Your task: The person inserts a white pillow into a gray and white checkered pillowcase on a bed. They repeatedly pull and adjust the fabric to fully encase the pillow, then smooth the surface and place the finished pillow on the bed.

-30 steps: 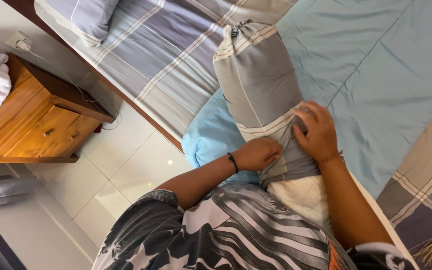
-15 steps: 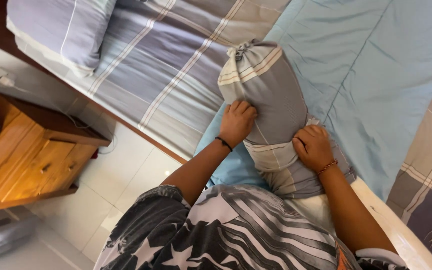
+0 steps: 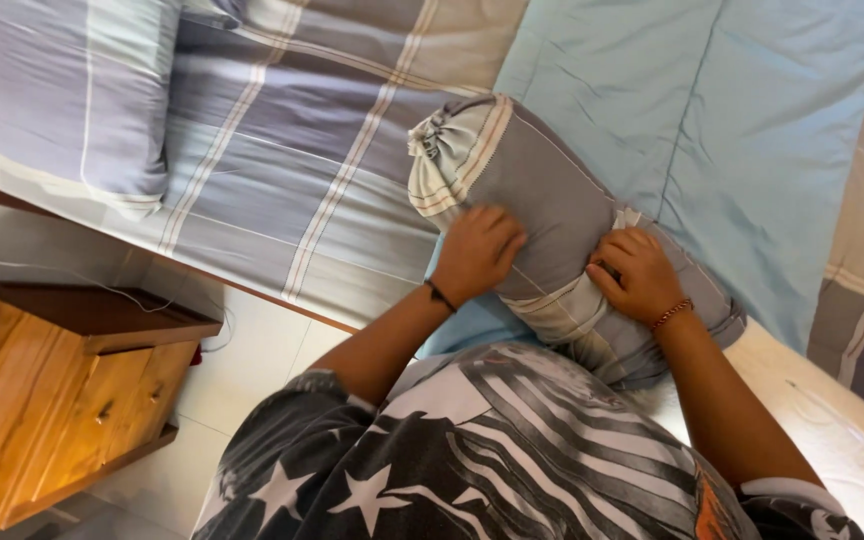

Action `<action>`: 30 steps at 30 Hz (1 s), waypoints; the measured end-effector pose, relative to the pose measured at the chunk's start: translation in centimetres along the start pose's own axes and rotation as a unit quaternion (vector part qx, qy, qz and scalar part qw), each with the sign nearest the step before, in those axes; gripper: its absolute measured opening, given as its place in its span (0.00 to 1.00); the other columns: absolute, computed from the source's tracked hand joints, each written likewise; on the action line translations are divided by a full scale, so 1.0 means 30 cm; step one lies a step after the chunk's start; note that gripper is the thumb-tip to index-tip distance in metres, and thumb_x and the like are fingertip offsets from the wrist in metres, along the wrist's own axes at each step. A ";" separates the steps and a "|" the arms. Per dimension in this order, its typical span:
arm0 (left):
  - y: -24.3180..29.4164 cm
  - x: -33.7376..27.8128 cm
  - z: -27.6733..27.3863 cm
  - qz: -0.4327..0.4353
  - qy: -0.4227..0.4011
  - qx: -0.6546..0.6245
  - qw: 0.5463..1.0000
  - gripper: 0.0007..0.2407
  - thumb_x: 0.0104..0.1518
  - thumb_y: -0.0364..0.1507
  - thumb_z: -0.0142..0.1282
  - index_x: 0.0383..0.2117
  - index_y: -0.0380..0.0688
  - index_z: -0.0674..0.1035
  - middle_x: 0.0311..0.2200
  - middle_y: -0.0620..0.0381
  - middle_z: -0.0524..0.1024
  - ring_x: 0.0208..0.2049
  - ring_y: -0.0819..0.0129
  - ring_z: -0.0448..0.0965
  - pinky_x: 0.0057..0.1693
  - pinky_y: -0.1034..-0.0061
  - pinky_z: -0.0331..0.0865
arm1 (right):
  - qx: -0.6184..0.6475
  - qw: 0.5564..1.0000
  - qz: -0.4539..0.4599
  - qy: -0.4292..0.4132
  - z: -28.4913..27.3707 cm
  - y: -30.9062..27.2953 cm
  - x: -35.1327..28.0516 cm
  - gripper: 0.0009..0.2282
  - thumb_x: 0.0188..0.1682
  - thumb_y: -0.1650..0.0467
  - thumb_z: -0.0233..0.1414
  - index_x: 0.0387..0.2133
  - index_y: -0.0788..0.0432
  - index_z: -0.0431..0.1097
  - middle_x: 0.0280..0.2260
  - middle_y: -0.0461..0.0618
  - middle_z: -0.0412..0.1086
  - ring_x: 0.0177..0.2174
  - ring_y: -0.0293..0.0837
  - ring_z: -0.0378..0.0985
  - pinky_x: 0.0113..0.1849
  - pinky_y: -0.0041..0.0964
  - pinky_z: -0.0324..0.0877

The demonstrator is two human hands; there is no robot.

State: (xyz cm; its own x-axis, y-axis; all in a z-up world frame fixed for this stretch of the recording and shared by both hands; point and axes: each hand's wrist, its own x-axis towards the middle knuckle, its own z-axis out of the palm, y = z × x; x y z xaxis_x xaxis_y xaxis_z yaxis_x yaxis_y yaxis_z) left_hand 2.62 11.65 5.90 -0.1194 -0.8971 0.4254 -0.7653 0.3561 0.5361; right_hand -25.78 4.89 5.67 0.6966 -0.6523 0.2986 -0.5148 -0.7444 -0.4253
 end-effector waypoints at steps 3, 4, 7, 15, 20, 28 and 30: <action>0.005 0.188 -0.021 0.051 0.086 -0.013 0.995 0.09 0.62 0.31 0.56 0.46 0.49 0.80 0.51 0.56 0.76 0.53 0.57 0.74 0.58 0.60 0.63 | 0.033 0.999 -0.007 0.014 -0.020 -0.012 -0.011 0.07 0.44 0.72 0.54 0.35 0.57 0.75 0.45 0.52 0.73 0.49 0.54 0.74 0.54 0.47 0.67; -0.022 0.237 -0.005 0.054 0.079 -0.020 0.995 0.09 0.62 0.31 0.56 0.46 0.49 0.80 0.51 0.56 0.76 0.53 0.57 0.74 0.58 0.60 0.63 | 0.032 0.999 0.003 0.015 -0.036 -0.005 -0.011 0.07 0.44 0.72 0.54 0.35 0.57 0.75 0.45 0.52 0.73 0.49 0.54 0.74 0.54 0.47 0.67; -0.098 0.320 0.073 0.050 0.094 0.003 0.994 0.13 0.64 0.33 0.53 0.54 0.51 0.79 0.59 0.51 0.73 0.61 0.55 0.69 0.64 0.53 0.57 | 0.059 0.995 0.066 0.045 -0.069 0.028 -0.045 0.15 0.43 0.77 0.49 0.43 0.57 0.75 0.51 0.53 0.72 0.53 0.54 0.74 0.56 0.45 0.69; -0.291 0.323 0.159 -0.021 -0.006 0.086 0.996 0.13 0.66 0.38 0.49 0.52 0.56 0.82 0.57 0.55 0.74 0.65 0.53 0.64 0.71 0.46 0.40 | -0.071 0.996 0.051 -0.026 -0.060 0.003 0.022 0.13 0.40 0.72 0.52 0.39 0.58 0.77 0.45 0.53 0.75 0.50 0.54 0.75 0.56 0.54 0.64; -0.309 0.321 0.159 -0.032 -0.003 0.060 0.998 0.12 0.66 0.39 0.50 0.50 0.58 0.83 0.57 0.58 0.76 0.65 0.55 0.65 0.72 0.47 0.39 | 0.051 0.985 0.156 -0.050 -0.018 0.239 -0.207 0.05 0.45 0.72 0.52 0.33 0.56 0.73 0.43 0.46 0.75 0.48 0.48 0.77 0.55 0.48 0.70; -0.314 0.330 0.178 -0.024 0.015 0.066 0.997 0.12 0.66 0.39 0.50 0.48 0.57 0.84 0.55 0.57 0.76 0.64 0.54 0.65 0.71 0.46 0.39 | -0.008 0.992 0.118 -0.037 -0.146 -0.046 -0.098 0.15 0.43 0.68 0.59 0.46 0.53 0.76 0.51 0.47 0.74 0.55 0.50 0.71 0.55 0.50 0.64; -0.316 0.336 0.174 -0.026 0.021 0.072 0.997 0.12 0.66 0.39 0.51 0.49 0.56 0.83 0.55 0.57 0.77 0.64 0.54 0.65 0.72 0.46 0.39 | -0.103 0.992 0.066 -0.033 -0.089 -0.021 -0.099 0.08 0.48 0.68 0.58 0.40 0.52 0.75 0.46 0.44 0.76 0.56 0.47 0.73 0.60 0.52 0.60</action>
State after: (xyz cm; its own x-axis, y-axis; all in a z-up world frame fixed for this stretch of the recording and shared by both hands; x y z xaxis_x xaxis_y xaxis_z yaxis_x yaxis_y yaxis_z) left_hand 5.37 -2.12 1.29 -0.0526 -0.9008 0.4310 -0.8529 0.2650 0.4498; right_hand -28.86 6.92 7.34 0.6444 -0.7402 0.1920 -0.6903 -0.6711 -0.2704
